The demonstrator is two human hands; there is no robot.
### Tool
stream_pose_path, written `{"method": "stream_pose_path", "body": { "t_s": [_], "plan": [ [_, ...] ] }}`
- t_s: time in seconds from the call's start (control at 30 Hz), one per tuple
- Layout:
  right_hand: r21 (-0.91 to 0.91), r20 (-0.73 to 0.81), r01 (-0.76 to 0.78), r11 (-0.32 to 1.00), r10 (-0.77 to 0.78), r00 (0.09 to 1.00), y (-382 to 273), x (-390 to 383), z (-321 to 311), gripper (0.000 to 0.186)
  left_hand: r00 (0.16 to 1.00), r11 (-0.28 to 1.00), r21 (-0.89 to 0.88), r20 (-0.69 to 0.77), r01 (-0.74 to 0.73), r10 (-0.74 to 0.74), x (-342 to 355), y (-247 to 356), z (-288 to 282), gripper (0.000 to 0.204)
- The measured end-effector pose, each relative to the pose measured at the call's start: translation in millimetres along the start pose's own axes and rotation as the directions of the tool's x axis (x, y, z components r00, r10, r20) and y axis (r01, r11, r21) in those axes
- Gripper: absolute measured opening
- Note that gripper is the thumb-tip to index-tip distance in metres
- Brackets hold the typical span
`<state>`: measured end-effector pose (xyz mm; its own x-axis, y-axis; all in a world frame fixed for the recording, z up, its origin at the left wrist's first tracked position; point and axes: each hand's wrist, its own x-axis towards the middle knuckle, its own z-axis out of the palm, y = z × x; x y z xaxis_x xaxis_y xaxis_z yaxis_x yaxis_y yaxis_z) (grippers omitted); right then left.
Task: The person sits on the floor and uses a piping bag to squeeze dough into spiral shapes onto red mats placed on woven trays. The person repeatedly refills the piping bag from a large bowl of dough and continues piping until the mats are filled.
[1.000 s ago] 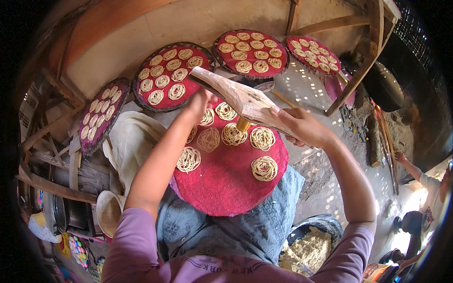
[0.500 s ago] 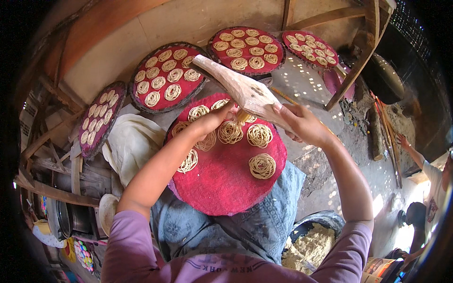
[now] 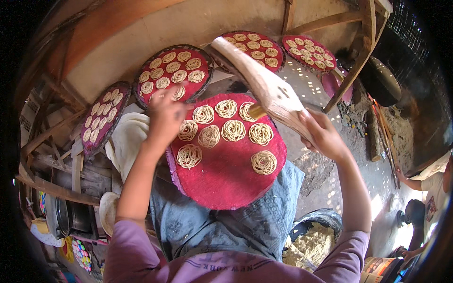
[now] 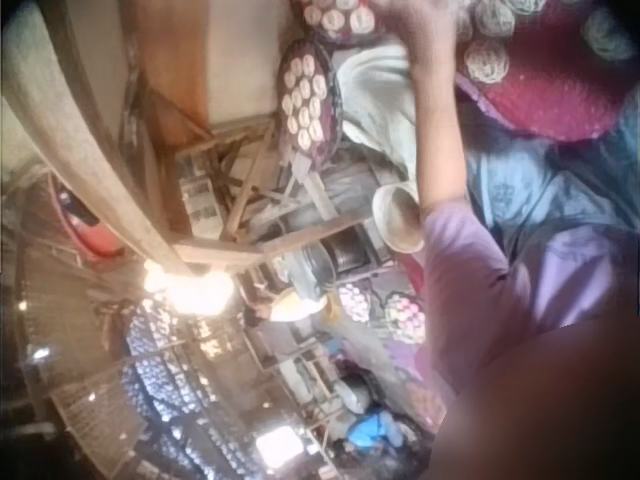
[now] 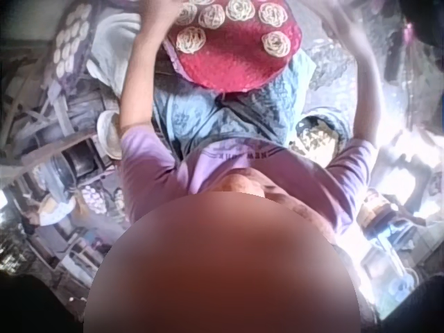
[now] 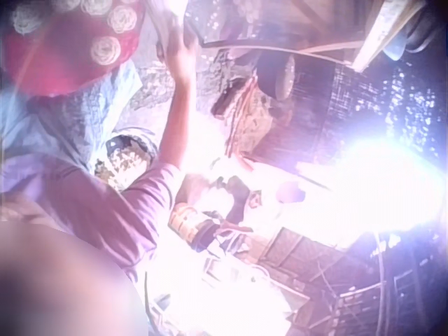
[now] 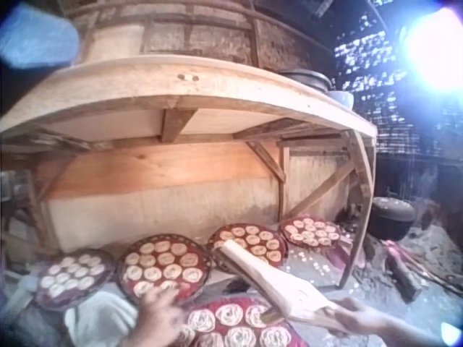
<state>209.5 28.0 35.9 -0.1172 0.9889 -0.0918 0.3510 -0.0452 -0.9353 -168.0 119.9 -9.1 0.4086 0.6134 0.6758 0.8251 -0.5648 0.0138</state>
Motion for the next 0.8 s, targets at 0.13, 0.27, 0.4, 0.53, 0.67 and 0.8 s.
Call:
{"method": "stream_pose_path", "body": {
  "t_s": [0.13, 0.27, 0.4, 0.53, 0.67, 0.8],
  "plan": [
    [0.190, 0.007, 0.027, 0.981, -0.029, 1.000, 16, -41, -8, 0.046, 0.919, 0.936, -0.059, -0.181, 0.346, -0.351, -79, -52, -51, 0.013],
    [0.385, -0.032, 0.064, 0.921, -0.056, 0.998, 39, -74, 3, 0.045, 0.824, 0.821, 0.071, -0.060, 0.567, -0.563, -192, -75, -66, 0.020],
    [0.431, 0.047, 0.058, 0.900, -0.087, 0.995, 32, -81, 20, 0.046, 0.645, 0.648, 0.186, 0.084, 0.739, -0.760, -249, -66, -91, 0.021],
    [0.250, 0.191, 0.103, 0.963, -0.153, 0.969, -4, -77, 56, 0.048, 0.760, 0.764, 0.005, -0.106, 0.645, -0.641, -221, -36, -130, 0.018],
    [0.100, 0.502, 0.075, 0.992, -0.116, 0.857, -40, -74, 119, 0.059, 0.876, 0.733, -0.492, 0.154, 0.470, -0.458, -204, 28, -142, 0.071],
    [-0.055, 0.703, 0.341, 0.939, -0.206, 0.681, -55, -44, 172, 0.057, 0.897, 0.605, -0.706, 0.442, 0.368, -0.031, -250, 78, -95, 0.059]
  ]
}}
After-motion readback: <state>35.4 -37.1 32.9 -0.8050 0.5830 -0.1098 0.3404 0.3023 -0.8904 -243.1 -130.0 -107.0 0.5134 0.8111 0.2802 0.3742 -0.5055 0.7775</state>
